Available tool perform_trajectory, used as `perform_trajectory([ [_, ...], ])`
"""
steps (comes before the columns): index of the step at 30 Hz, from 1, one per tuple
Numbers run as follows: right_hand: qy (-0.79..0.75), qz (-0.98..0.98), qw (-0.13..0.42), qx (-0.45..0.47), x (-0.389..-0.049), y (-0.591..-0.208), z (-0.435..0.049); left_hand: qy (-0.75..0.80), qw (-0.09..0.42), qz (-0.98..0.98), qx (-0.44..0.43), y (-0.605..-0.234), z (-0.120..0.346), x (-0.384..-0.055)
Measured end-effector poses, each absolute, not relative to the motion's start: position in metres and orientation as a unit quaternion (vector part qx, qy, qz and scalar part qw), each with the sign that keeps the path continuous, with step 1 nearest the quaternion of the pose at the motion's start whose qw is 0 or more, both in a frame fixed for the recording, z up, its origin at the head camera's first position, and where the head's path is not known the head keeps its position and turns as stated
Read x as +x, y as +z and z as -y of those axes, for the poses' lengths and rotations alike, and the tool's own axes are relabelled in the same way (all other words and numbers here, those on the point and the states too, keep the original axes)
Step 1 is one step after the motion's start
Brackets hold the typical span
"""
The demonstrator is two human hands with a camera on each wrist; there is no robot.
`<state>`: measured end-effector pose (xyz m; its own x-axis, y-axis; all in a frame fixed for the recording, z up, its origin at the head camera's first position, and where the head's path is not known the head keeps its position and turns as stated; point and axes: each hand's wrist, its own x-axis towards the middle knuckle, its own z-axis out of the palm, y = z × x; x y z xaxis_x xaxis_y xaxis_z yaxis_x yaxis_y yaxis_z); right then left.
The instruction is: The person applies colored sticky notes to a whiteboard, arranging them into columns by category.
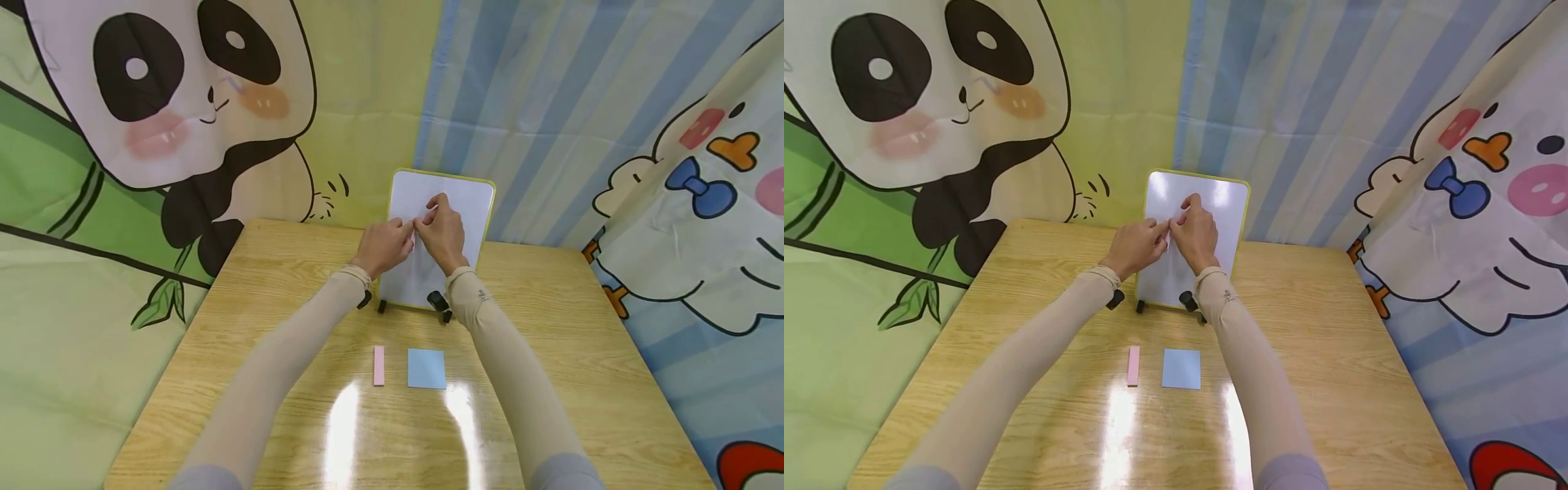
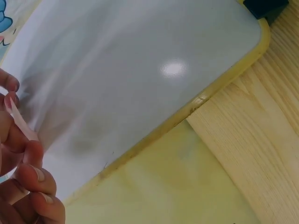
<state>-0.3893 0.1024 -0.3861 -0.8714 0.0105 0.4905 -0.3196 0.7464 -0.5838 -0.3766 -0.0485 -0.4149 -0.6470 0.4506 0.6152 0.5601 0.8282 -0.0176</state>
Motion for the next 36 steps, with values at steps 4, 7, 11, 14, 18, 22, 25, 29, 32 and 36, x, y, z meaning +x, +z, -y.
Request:
perform_trajectory([
  [4, 0.342, 0.906, 0.235, 0.081, -0.39, -0.386, -0.101, -0.091, 0.309, 0.906, -0.275, -0.416, 0.049, -0.378],
  [7, 0.34, 0.907, 0.233, 0.083, -0.391, -0.386, -0.102, -0.093, 0.301, 0.91, -0.269, -0.417, 0.051, -0.378],
  [11, 0.338, 0.907, 0.235, 0.085, -0.39, -0.386, -0.103, -0.097, 0.29, 0.914, -0.266, -0.415, 0.056, -0.378],
  [14, 0.338, 0.906, 0.241, 0.081, -0.39, -0.385, -0.106, -0.101, 0.285, 0.916, -0.264, -0.414, 0.06, -0.38],
  [18, 0.338, 0.905, 0.247, 0.079, -0.391, -0.385, -0.11, -0.106, 0.288, 0.915, -0.263, -0.414, 0.064, -0.382],
  [22, 0.341, 0.903, 0.247, 0.084, -0.391, -0.385, -0.11, -0.111, 0.29, 0.913, -0.266, -0.414, 0.065, -0.382],
  [25, 0.351, 0.896, 0.254, 0.095, -0.387, -0.386, -0.11, -0.119, 0.285, 0.915, -0.26, -0.412, 0.066, -0.379],
  [29, 0.366, 0.878, 0.279, 0.128, -0.369, -0.399, -0.115, -0.153, 0.292, 0.911, -0.249, -0.42, 0.072, -0.361],
  [32, 0.366, 0.874, 0.278, 0.156, -0.35, -0.418, -0.118, -0.176, 0.291, 0.907, -0.247, -0.435, 0.078, -0.341],
  [36, 0.355, 0.88, 0.244, 0.198, -0.325, -0.445, -0.117, -0.178, 0.254, 0.917, -0.252, -0.458, 0.086, -0.312],
])
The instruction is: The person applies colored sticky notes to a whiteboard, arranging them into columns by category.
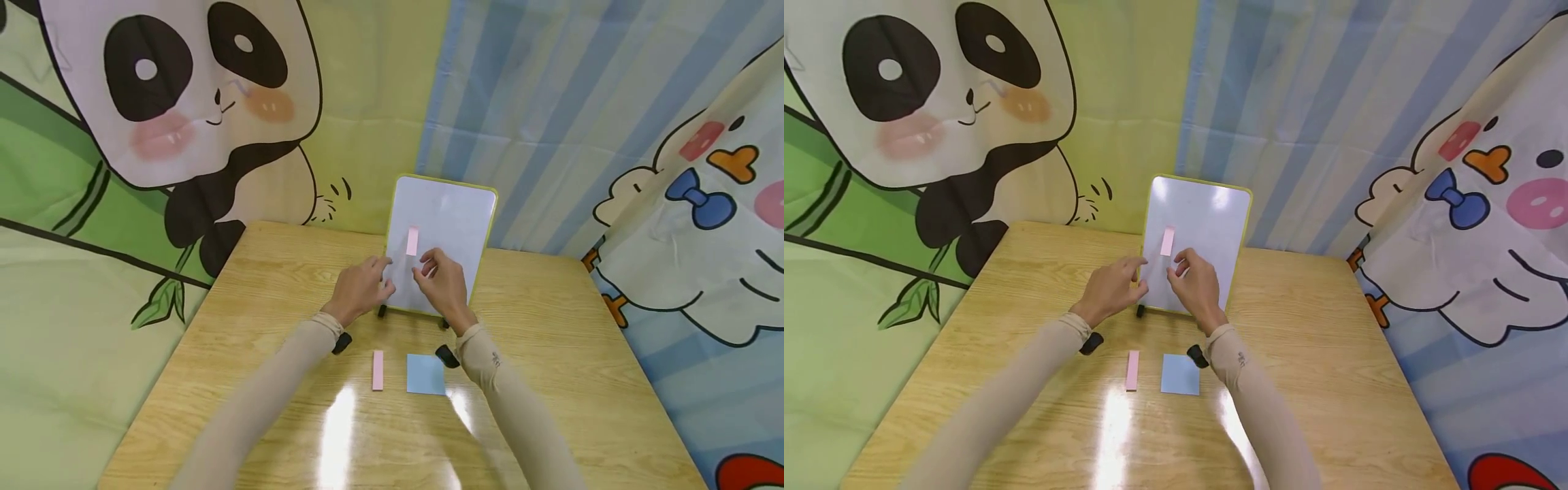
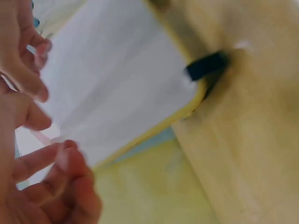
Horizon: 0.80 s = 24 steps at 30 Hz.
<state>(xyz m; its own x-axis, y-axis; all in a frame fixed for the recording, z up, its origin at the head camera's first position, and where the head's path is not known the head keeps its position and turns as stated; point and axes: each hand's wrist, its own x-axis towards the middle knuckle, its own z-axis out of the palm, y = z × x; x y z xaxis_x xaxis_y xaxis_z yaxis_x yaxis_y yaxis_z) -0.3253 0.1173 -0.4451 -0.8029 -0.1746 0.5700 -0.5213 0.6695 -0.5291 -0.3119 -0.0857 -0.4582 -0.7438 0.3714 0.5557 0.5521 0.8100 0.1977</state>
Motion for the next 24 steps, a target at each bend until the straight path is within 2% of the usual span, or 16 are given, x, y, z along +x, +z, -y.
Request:
perform_trajectory([
  [5, 0.319, 0.89, 0.184, 0.269, -0.29, -0.48, -0.118, -0.149, 0.187, 0.933, -0.269, -0.484, 0.097, -0.269],
  [10, 0.283, 0.902, 0.066, 0.318, -0.259, -0.504, -0.11, -0.139, 0.12, 0.94, -0.287, -0.507, 0.109, -0.232],
  [13, 0.261, 0.902, 0.014, 0.343, -0.246, -0.513, -0.103, -0.142, 0.095, 0.939, -0.297, -0.518, 0.111, -0.219],
  [24, 0.2, 0.904, -0.073, 0.369, -0.228, -0.518, -0.092, -0.127, 0.112, 0.927, -0.335, -0.534, 0.104, -0.207],
])
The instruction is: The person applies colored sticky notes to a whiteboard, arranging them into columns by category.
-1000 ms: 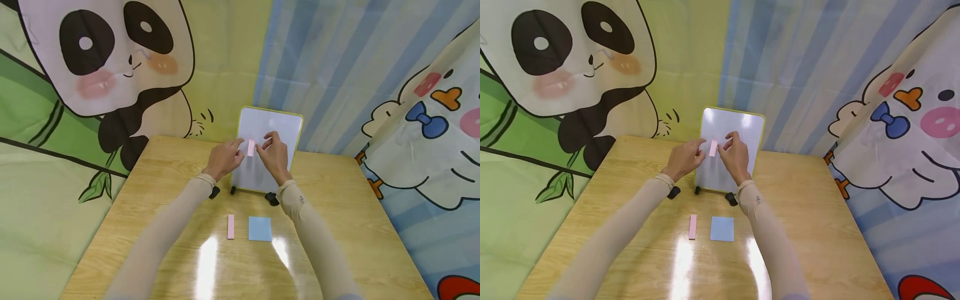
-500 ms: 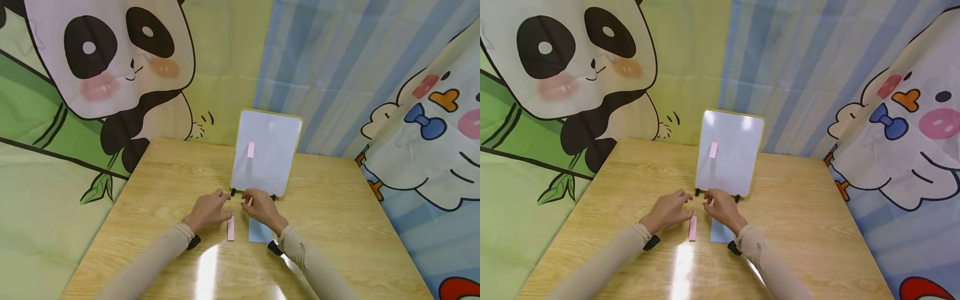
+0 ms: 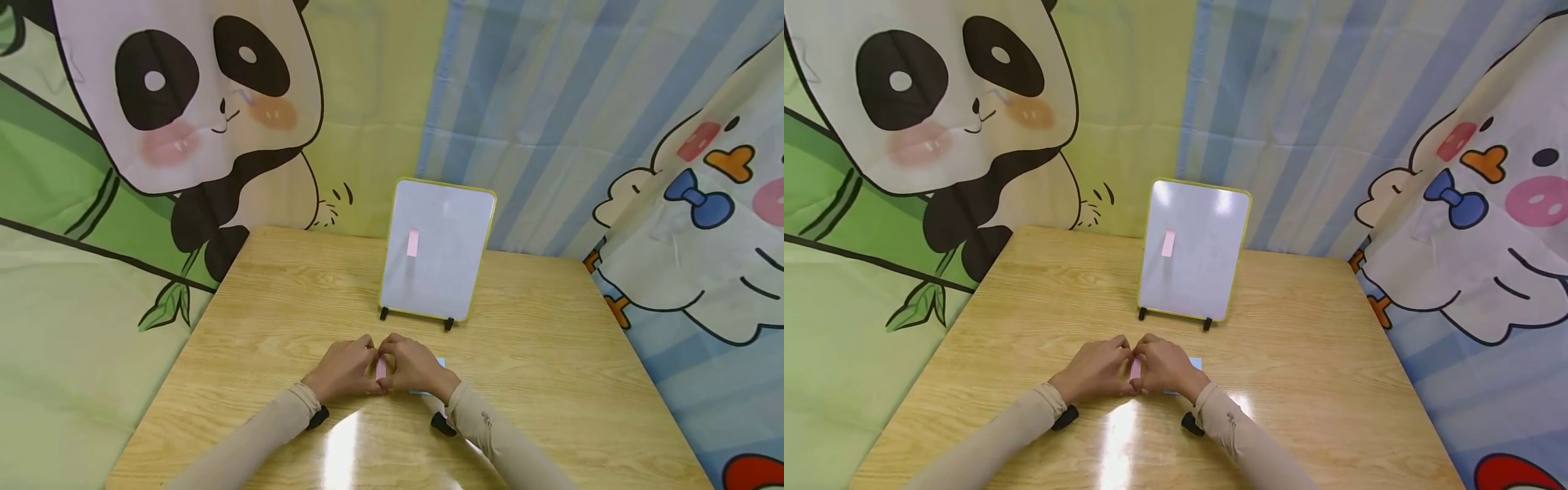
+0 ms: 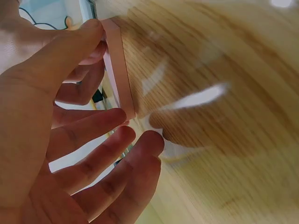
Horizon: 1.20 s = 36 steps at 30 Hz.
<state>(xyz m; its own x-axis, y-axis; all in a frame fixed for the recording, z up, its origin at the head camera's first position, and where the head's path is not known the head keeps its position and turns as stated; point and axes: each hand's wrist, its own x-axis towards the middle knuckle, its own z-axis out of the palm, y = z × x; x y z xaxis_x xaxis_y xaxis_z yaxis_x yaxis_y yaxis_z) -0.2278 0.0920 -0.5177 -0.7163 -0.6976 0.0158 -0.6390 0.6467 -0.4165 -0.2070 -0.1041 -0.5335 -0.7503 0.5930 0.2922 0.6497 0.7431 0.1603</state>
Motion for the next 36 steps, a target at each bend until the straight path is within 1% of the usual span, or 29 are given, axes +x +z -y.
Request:
perform_trajectory([
  [4, -0.188, -0.905, 0.087, -0.372, -0.227, -0.516, -0.092, -0.119, 0.101, 0.931, -0.331, -0.534, 0.104, -0.206],
  [11, -0.172, -0.903, 0.099, -0.38, -0.226, -0.512, -0.094, -0.112, 0.098, 0.928, -0.342, -0.532, 0.107, -0.205],
  [17, -0.166, -0.901, 0.106, -0.387, -0.226, -0.511, -0.094, -0.135, 0.066, 0.927, -0.345, -0.524, 0.11, -0.205],
  [21, -0.171, -0.898, 0.111, -0.391, -0.226, -0.512, -0.095, -0.145, 0.053, 0.925, -0.346, -0.52, 0.111, -0.206],
  [32, -0.165, -0.897, 0.105, -0.395, -0.227, -0.515, -0.096, -0.131, 0.038, 0.93, -0.341, -0.52, 0.112, -0.206],
  [36, -0.163, -0.897, 0.096, -0.4, -0.227, -0.516, -0.096, -0.131, 0.041, 0.93, -0.342, -0.523, 0.113, -0.206],
])
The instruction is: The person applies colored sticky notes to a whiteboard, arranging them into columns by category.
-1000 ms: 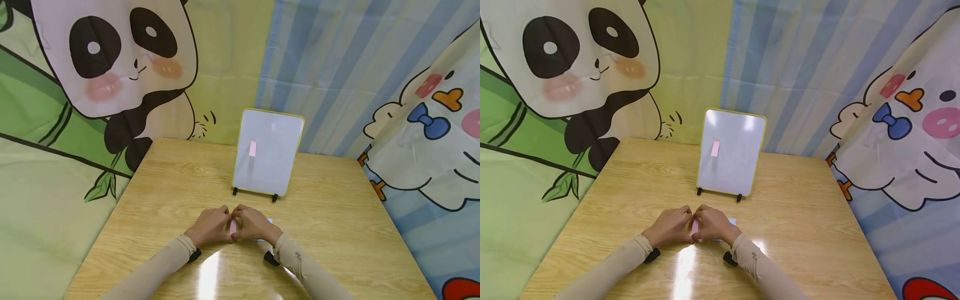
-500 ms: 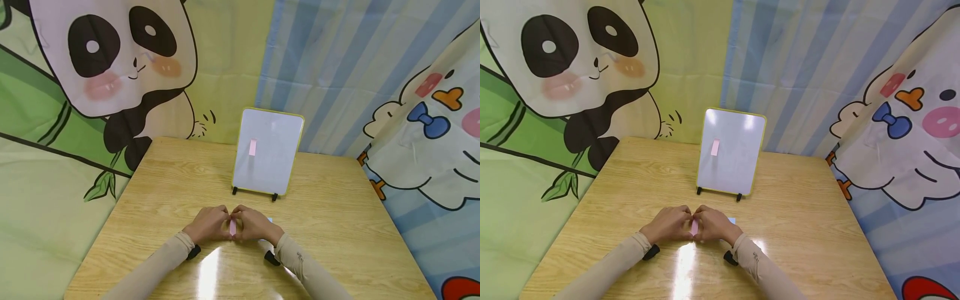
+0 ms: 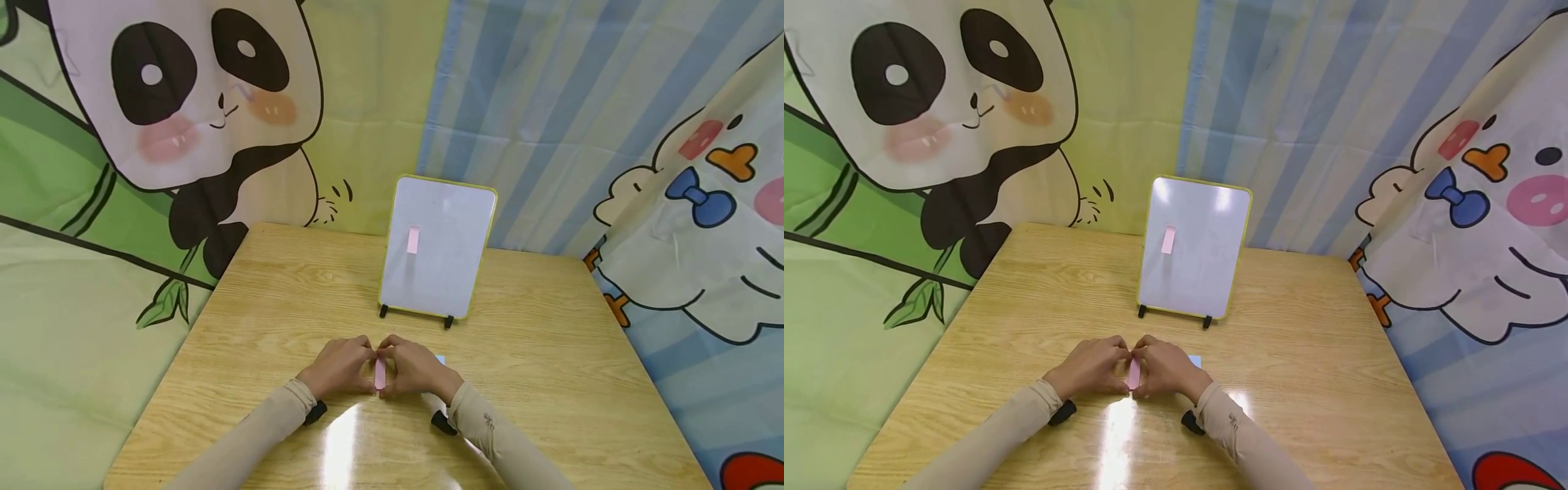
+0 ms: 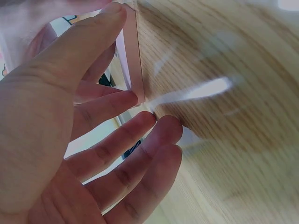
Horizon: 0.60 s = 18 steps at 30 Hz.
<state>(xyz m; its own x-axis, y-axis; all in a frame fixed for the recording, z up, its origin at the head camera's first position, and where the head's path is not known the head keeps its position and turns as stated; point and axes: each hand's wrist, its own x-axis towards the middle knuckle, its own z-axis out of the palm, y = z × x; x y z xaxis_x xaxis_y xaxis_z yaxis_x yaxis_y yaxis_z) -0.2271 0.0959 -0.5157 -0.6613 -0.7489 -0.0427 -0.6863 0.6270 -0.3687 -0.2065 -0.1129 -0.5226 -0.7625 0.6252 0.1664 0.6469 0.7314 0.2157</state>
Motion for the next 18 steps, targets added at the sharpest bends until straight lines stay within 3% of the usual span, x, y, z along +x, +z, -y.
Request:
perform_trajectory([
  [11, -0.17, -0.893, 0.108, -0.402, -0.228, -0.515, -0.098, -0.13, 0.027, 0.933, -0.335, -0.52, 0.115, -0.206],
  [18, -0.197, -0.884, 0.109, -0.409, -0.229, -0.515, -0.099, -0.137, 0.056, 0.916, -0.373, -0.512, 0.119, -0.206],
])
